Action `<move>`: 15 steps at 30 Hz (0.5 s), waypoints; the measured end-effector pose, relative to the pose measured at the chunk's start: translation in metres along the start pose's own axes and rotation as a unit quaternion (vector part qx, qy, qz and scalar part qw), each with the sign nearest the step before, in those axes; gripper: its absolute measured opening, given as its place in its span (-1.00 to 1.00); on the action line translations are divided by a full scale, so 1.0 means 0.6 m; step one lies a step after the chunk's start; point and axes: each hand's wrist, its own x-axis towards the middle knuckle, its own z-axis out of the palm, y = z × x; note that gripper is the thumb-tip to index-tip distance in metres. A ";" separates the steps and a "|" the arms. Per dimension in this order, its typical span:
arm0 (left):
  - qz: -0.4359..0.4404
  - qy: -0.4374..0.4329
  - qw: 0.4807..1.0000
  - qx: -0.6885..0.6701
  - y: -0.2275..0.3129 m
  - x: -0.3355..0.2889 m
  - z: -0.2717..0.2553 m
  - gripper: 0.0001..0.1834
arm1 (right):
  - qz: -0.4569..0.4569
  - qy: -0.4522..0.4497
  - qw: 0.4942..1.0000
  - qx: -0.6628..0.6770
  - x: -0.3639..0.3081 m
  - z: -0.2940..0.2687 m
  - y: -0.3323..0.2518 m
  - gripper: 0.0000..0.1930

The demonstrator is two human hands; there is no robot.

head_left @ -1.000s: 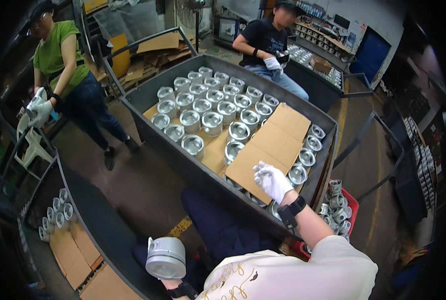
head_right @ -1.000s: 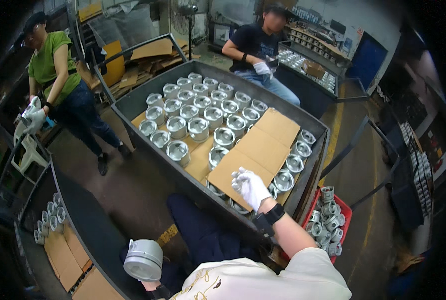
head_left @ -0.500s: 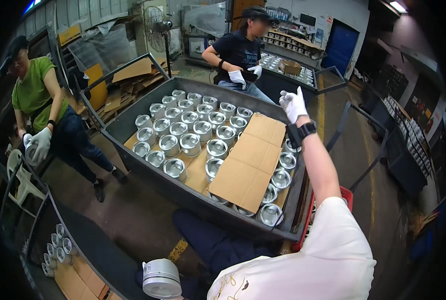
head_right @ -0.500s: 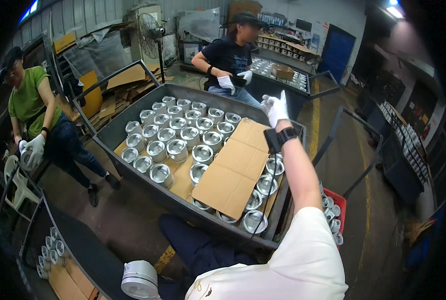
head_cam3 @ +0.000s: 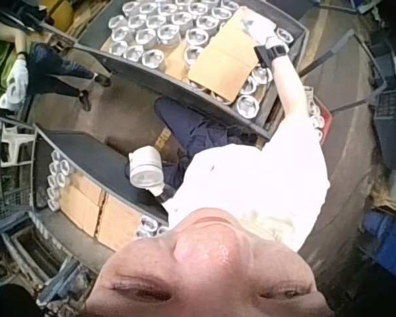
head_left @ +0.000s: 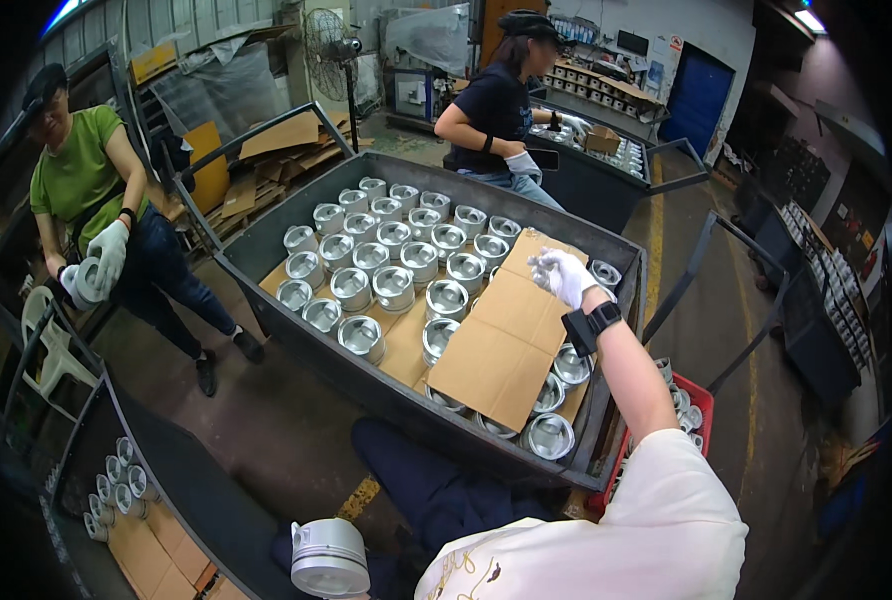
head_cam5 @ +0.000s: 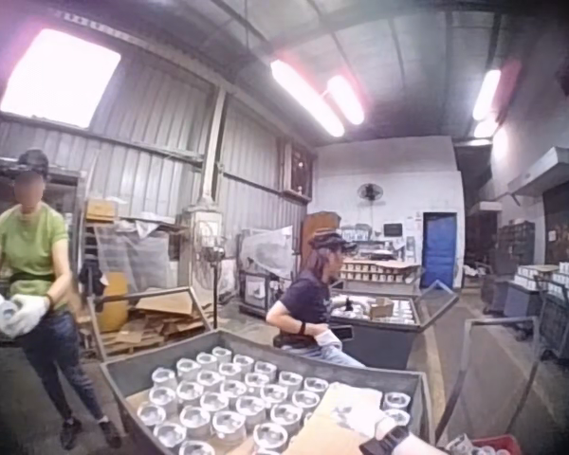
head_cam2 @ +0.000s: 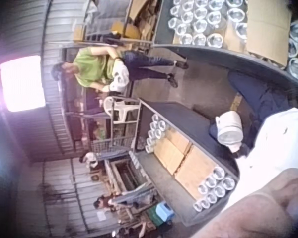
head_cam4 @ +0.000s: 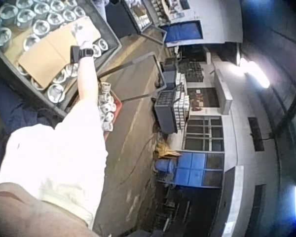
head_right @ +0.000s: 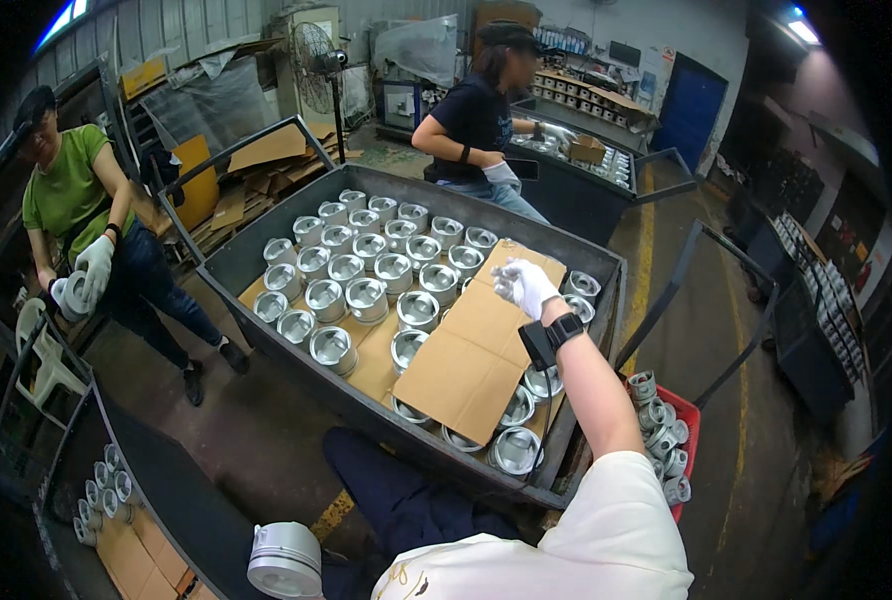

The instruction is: Inspecting metal pistons and arranging them into trays/boxes on a factory floor.

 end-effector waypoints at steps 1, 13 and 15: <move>0.005 -0.003 1.000 0.005 -0.003 0.001 0.000 -0.67 | 0.006 -0.004 1.000 -0.004 -0.002 -0.012 0.007 -0.73; 0.070 0.006 0.995 0.078 -0.016 -0.027 -0.020 -0.64 | 0.020 -0.015 0.999 -0.027 -0.037 -0.046 0.024 -0.60; 0.080 0.009 0.993 0.092 -0.016 -0.034 -0.024 -0.63 | 0.019 -0.008 0.999 -0.045 -0.053 -0.039 0.035 -0.63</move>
